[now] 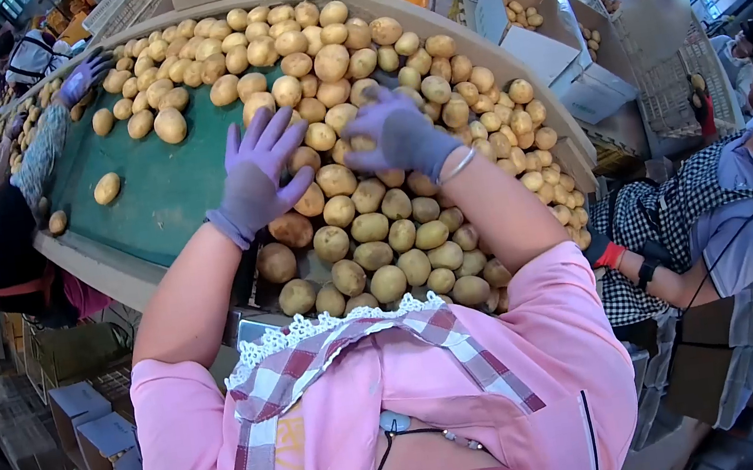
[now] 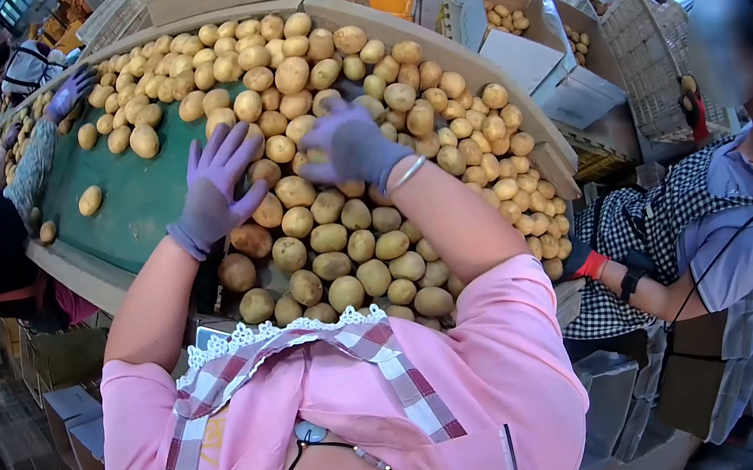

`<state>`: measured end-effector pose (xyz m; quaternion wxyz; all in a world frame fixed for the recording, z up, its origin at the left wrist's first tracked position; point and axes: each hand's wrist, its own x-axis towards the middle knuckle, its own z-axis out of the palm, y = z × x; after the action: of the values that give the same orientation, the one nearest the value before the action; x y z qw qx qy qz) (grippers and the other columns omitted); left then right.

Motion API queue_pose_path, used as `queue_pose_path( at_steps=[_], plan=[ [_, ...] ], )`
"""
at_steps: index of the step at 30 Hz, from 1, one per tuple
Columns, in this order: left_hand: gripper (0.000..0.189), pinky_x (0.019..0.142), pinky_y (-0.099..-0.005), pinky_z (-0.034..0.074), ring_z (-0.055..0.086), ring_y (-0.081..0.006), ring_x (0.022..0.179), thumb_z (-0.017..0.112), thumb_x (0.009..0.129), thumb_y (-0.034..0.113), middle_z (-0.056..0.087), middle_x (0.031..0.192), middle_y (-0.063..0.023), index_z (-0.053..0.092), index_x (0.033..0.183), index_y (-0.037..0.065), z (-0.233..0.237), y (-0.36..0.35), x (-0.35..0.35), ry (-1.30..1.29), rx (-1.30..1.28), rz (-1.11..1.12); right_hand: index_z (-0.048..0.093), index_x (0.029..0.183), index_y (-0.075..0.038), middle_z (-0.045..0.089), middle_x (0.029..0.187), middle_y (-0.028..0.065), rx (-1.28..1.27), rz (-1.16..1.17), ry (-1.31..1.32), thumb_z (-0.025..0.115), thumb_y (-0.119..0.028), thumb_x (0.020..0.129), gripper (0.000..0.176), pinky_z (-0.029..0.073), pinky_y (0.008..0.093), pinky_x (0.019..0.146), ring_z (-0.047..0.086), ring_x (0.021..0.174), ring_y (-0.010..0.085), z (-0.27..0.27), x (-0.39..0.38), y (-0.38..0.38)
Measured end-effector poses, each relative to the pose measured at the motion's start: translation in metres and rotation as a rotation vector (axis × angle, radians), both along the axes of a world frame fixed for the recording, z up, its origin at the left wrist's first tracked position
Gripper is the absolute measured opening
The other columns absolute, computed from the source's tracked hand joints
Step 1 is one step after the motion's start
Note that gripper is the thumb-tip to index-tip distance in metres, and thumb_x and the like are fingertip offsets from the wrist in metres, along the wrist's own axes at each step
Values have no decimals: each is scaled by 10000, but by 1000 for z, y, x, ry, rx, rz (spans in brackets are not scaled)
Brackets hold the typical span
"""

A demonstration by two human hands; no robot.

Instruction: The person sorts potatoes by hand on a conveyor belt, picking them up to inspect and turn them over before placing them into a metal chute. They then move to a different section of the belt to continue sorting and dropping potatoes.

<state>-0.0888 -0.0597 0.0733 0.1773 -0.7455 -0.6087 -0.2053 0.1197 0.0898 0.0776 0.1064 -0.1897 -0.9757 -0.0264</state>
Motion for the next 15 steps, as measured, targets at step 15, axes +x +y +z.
queue_pose_path(
  at_steps=[15],
  plan=[
    [674, 1138, -584, 241, 367, -385, 1404, 689, 833, 346, 433, 1515, -108, 462, 1449, 192, -7, 4, -43, 62, -103, 248, 692, 1127, -100, 673, 924, 87, -56, 67, 377, 699, -237, 801, 354, 516, 382, 649, 653, 774, 264, -93, 106, -119]
  ],
)
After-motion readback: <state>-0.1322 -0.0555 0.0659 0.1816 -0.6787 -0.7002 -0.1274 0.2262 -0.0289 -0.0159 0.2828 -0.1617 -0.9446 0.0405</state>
